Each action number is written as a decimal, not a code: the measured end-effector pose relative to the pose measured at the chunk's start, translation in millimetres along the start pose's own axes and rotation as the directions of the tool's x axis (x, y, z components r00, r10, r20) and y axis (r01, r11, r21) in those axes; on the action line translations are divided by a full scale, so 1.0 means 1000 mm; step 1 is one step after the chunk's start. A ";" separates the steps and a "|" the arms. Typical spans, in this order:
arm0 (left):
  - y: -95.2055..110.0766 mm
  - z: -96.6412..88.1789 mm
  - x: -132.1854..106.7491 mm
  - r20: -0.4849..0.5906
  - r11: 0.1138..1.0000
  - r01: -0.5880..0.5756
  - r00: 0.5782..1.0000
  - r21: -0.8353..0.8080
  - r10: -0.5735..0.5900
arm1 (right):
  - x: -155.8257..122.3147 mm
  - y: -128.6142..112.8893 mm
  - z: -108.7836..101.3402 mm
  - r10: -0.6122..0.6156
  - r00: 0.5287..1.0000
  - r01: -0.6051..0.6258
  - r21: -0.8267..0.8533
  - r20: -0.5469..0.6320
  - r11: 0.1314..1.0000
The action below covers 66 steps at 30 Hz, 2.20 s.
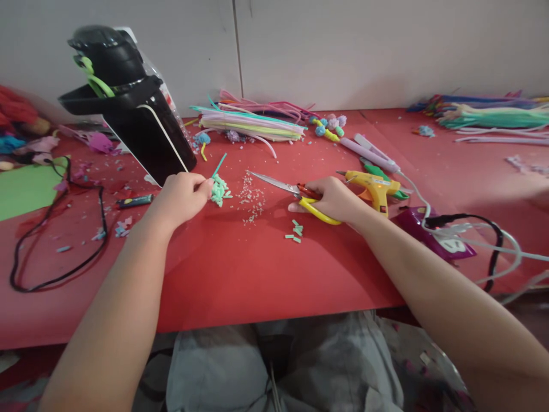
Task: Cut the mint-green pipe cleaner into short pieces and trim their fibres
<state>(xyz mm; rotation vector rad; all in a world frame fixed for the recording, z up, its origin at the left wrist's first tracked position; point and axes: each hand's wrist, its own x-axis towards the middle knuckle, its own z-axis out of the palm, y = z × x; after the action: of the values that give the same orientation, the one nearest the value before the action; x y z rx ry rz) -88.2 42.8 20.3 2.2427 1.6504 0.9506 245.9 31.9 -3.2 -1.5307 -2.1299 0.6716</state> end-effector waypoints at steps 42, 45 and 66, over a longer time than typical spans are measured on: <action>0.076 0.052 -0.019 0.143 0.948 -0.300 0.939 -0.103 0.313 | -0.004 -0.024 0.002 0.059 0.998 -0.063 0.368 0.022 0.928; 0.079 0.052 -0.019 0.137 0.952 -0.293 0.943 -0.092 0.304 | -0.008 -0.026 0.001 0.013 0.998 -0.041 0.431 0.069 0.901; 0.079 0.053 -0.020 0.118 0.931 -0.338 0.928 -0.141 0.355 | -0.012 -0.037 0.005 -0.076 0.992 -0.008 0.636 0.105 0.772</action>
<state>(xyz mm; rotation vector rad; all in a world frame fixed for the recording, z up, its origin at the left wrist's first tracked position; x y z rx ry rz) 2.1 7.1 12.5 2.5024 1.1275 0.9088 218.5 9.5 14.7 -1.0824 -1.7220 1.3427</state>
